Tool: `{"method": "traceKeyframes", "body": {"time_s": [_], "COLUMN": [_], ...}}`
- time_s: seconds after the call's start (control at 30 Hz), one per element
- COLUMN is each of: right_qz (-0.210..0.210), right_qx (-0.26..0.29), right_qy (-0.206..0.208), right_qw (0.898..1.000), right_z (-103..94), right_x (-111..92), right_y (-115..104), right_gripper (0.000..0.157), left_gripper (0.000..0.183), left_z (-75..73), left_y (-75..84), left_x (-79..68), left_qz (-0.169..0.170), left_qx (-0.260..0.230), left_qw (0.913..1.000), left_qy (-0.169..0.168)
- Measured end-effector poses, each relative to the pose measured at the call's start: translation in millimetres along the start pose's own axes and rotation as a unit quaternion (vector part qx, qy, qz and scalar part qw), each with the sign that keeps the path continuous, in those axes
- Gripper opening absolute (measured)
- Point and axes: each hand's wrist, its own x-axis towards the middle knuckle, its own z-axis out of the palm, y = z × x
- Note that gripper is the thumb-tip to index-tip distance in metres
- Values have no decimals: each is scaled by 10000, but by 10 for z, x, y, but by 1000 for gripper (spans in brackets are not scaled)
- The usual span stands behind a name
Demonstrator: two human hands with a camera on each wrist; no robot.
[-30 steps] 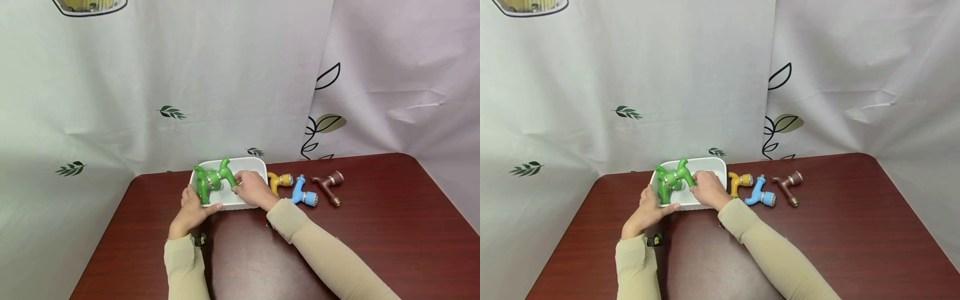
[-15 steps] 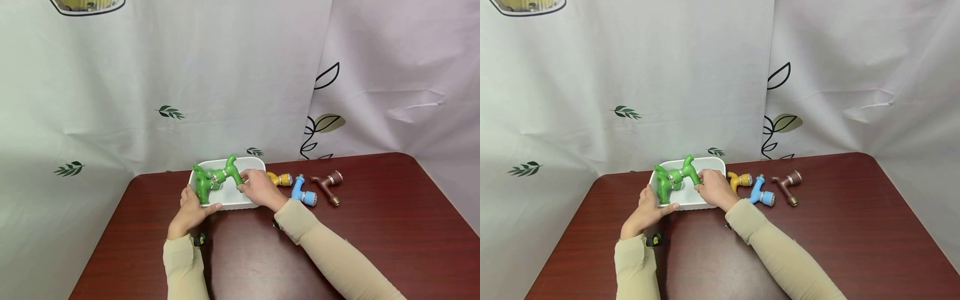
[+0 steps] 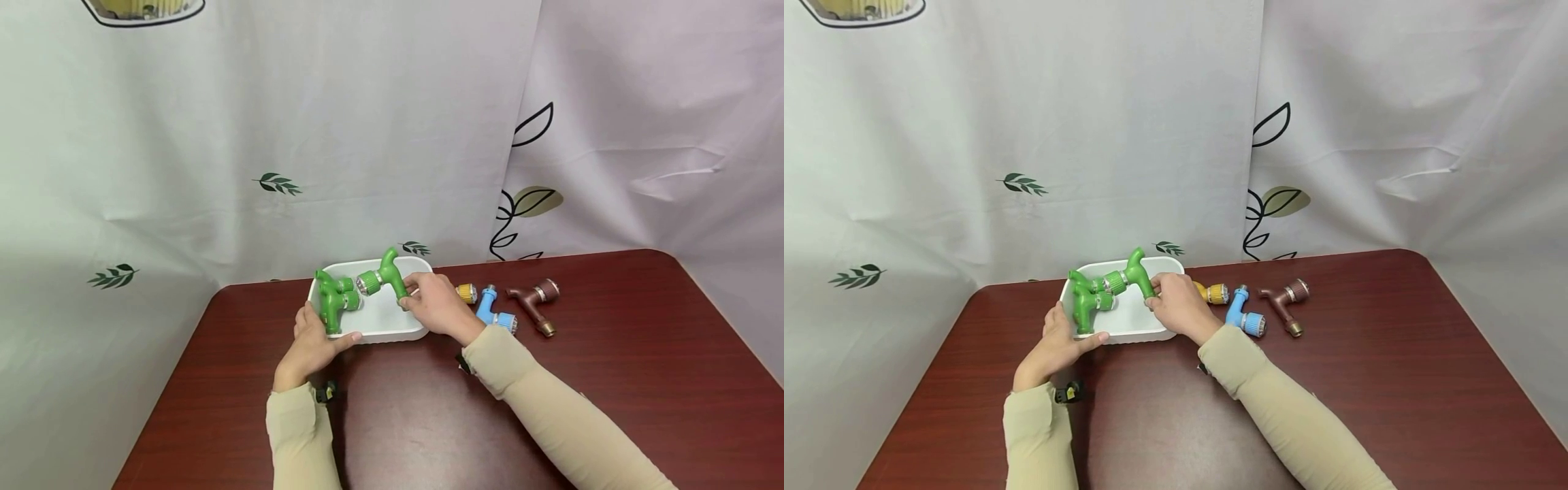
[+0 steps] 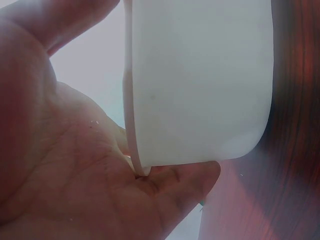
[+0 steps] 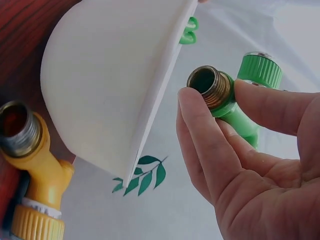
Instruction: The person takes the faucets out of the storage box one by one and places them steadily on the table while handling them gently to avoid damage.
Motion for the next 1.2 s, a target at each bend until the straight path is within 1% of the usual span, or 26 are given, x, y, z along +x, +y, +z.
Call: {"method": "traceKeyframes", "body": {"time_s": [0.13,0.37,0.67,0.87,1.2], "right_qz": [3,17,44,54,122], "right_qx": [13,227,263,161,69], "right_qy": [-15,-36,139,272,297], "right_qw": [10000,9997,9995,9995,9995], "right_z": [-48,-115,-277,-360,-465], "right_x": [-26,-72,-137,-184,-279], "right_y": [19,69,158,249,359], "right_gripper": [26,28,32,30,31], "left_gripper": [126,125,126,126,125], "left_z": [-5,-15,-13,-12,-6], "left_y": [6,16,24,19,17], "left_x": [-4,-7,-11,-10,-6], "left_qz": [-1,-24,-8,-5,-15], "left_qx": [17,23,25,13,29], "left_qw": [10000,10000,10000,10000,10000], "left_qy": [-7,-20,-47,-28,-26]}}
